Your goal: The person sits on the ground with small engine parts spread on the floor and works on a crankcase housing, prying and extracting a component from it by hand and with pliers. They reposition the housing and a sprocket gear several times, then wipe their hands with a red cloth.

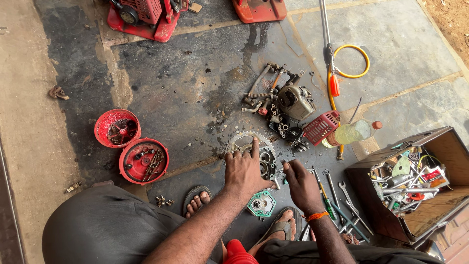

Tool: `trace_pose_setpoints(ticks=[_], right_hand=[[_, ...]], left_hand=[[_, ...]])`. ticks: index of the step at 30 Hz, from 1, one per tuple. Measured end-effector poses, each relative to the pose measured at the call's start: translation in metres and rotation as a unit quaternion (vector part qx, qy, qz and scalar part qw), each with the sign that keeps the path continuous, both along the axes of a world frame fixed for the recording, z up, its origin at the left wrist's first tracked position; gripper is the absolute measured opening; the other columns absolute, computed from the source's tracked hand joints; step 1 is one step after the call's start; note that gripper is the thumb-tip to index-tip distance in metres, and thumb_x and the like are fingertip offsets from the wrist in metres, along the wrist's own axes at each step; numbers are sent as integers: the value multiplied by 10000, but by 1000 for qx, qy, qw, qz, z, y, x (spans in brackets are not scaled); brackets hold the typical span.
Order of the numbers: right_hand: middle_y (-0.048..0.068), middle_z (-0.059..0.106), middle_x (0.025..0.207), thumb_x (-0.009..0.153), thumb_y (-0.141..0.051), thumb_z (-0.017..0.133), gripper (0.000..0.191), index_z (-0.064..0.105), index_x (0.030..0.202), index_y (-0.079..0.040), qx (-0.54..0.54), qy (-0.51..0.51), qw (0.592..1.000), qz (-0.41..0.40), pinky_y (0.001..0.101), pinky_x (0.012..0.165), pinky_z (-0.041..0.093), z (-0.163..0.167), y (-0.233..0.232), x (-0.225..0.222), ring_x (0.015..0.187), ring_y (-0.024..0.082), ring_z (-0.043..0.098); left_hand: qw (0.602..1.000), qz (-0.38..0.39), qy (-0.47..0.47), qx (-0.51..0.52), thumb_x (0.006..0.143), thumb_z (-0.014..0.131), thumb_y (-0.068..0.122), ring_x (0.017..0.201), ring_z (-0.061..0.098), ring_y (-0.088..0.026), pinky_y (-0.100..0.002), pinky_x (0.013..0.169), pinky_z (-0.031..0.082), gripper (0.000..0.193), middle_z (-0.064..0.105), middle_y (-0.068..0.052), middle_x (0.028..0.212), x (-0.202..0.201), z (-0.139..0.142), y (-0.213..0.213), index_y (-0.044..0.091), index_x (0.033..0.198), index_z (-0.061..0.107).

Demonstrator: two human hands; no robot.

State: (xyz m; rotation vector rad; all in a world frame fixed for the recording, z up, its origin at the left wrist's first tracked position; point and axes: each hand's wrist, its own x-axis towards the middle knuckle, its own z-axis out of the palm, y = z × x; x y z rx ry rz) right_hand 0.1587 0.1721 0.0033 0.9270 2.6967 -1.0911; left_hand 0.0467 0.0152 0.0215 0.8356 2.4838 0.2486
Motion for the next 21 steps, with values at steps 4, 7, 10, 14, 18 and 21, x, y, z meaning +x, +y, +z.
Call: trace_pose_setpoints(ticks=[4, 7, 10, 14, 18, 21], right_hand=[[152, 724, 797, 1008, -402, 560, 332, 665, 1073, -95, 10, -20, 999, 32, 439, 694, 532, -2, -3, -3, 729, 305, 716], [155, 732, 809, 1002, -395, 560, 319, 659, 1052, -97, 23, -11, 999, 40, 459, 689, 531, 1, -10, -3, 754, 335, 725], [174, 718, 790, 1011, -390, 555, 304, 650, 1036, -102, 70, -8, 996, 56, 505, 668, 516, 5, -18, -1, 768, 393, 705], [177, 701, 741, 1014, -400, 547, 285, 626, 1032, -127, 132, -27, 987, 86, 536, 643, 501, 7, -27, 6, 738, 410, 694], [173, 699, 722, 1016, -400, 539, 270, 626, 1025, -144, 157, -21, 986, 57, 541, 613, 497, 6, -25, 8, 715, 419, 683], [175, 684, 688, 1020, -403, 539, 280, 615, 1019, -134, 131, -16, 987, 95, 545, 604, 494, 5, -23, 10, 691, 413, 687]], left_hand=[[999, -9, -41, -6, 602, 828, 847, 1167, 633, -370, -542, 1121, 395, 1550, 641, -236, 1277, -8, -4, -3, -13, 1627, 46], [996, -56, -68, -7, 605, 888, 755, 1127, 665, -363, -503, 1045, 491, 1527, 626, -250, 1298, -21, -10, -12, -36, 1618, 63], [996, -66, -63, 9, 606, 926, 659, 1086, 698, -331, -442, 966, 567, 1461, 664, -236, 1248, -24, -14, -15, -51, 1606, 131], [997, -60, -52, -19, 654, 908, 617, 1014, 729, -294, -425, 926, 583, 1361, 735, -187, 1128, -20, -13, -13, -53, 1603, 199], [998, -36, -51, -21, 674, 886, 666, 954, 735, -299, -442, 868, 594, 1363, 705, -197, 1116, -18, -5, -9, -47, 1597, 181], [999, -23, -34, -15, 667, 880, 684, 908, 734, -283, -422, 807, 600, 1354, 728, -177, 1038, -17, 1, -10, -52, 1584, 207]])
